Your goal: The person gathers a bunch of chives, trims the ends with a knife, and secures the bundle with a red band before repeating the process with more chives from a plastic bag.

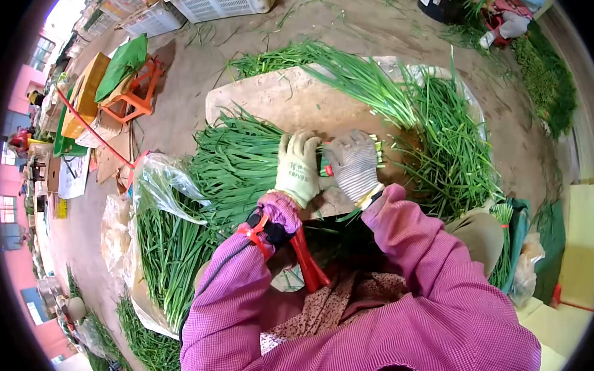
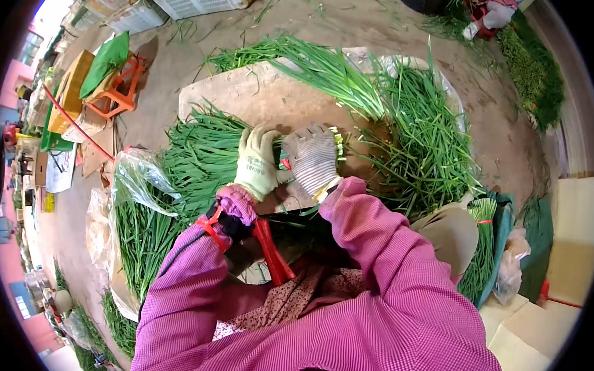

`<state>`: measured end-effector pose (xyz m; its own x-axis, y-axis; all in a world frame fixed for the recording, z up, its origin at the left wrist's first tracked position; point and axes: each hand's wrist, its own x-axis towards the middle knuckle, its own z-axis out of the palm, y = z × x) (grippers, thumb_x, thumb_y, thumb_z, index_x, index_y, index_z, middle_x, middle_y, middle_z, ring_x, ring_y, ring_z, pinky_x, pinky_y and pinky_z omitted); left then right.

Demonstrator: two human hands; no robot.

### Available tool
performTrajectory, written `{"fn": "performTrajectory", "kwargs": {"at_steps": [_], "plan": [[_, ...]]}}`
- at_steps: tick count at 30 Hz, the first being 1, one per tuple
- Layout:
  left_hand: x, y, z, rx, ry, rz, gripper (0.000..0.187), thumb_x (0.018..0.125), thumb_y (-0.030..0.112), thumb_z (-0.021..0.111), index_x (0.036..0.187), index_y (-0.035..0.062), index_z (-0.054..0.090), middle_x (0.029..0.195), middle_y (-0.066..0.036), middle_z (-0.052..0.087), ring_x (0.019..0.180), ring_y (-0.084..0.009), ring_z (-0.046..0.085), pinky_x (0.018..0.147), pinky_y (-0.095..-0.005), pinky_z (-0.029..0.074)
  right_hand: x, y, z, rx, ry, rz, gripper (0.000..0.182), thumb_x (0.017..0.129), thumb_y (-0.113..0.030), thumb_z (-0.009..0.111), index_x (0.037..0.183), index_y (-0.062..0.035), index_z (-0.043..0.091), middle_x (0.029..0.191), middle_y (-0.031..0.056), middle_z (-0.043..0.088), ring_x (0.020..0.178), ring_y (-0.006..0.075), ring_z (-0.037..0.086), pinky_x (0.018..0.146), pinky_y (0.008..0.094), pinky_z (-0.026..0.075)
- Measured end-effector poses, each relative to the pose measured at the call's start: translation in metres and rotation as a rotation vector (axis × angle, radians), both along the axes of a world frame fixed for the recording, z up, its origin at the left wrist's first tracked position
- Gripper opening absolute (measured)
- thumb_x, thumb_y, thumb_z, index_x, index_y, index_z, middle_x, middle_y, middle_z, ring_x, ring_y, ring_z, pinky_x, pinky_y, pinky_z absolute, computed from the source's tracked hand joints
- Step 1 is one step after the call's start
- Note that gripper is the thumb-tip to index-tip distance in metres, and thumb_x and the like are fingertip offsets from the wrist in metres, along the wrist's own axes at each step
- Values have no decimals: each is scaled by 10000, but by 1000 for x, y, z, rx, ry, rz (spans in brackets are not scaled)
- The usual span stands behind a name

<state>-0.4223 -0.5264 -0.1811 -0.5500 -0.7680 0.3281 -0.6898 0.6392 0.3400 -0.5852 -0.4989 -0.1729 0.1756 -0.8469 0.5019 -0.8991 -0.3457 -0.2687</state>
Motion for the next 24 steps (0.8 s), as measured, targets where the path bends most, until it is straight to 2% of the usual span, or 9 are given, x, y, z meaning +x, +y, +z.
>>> {"fn": "performTrajectory", "kwargs": {"at_steps": [2,3,4,8,11,14,18,20,24], "plan": [[5,4,-8,-86,191,-50,772,590,437,825,1181,50,513,1240,-136,534,1225,-369,478,1078,-539,329,-1,-4,-10,-51,-31,-6,118,747,-186,661,822,-100,633,840,94,639,844,296,598,815,462,457],[6,8,-4,-120,252,-106,601,662,354,808,1112,54,546,1215,-155,538,1195,-393,485,1058,-531,358,-2,-4,-10,-75,-30,4,110,750,-184,654,820,-101,631,832,98,634,844,300,598,813,457,456],[6,13,-1,-119,248,-109,601,662,354,808,1112,54,546,1215,-155,538,1195,-393,485,1058,-531,358,-3,-4,-11,-99,-28,12,103,753,-182,646,817,-103,629,823,101,629,845,305,598,811,451,454],[2,21,8,-51,189,-148,268,762,182,738,958,48,615,1146,-172,557,1109,-402,523,966,-508,424,2,3,-3,-23,83,-107,91,751,-195,602,757,-105,613,756,104,593,808,301,601,705,438,462],[-1,20,30,-73,171,-199,171,742,149,718,889,85,658,1143,-146,582,1106,-383,545,951,-499,435,-2,-4,-8,148,168,-121,142,733,-216,612,764,-97,682,738,107,647,786,265,631,722,407,488],[-9,13,33,-80,215,-284,145,719,78,706,851,69,646,1076,-125,598,1068,-366,559,917,-485,448,-12,-7,8,63,-34,-32,143,749,-234,602,791,-130,690,808,90,666,866,278,638,802,418,485],[-26,1,49,197,497,-123,41,802,4,632,819,14,597,919,-137,584,876,-327,572,793,-399,473,-20,-24,16,43,-102,-8,198,761,-282,595,862,-141,690,810,103,648,895,312,628,816,433,490],[-32,0,44,316,584,-42,40,811,19,630,813,10,591,893,-142,582,848,-323,567,777,-399,469,-30,-32,9,77,3,70,206,787,-282,583,907,-152,690,833,104,653,872,312,635,810,436,493],[-42,-5,26,264,539,-40,31,802,19,623,802,10,593,862,-145,593,811,-326,566,758,-391,469,-32,-34,-11,234,-161,63,211,812,-291,574,920,-149,687,863,112,656,865,317,639,777,454,497]]}}
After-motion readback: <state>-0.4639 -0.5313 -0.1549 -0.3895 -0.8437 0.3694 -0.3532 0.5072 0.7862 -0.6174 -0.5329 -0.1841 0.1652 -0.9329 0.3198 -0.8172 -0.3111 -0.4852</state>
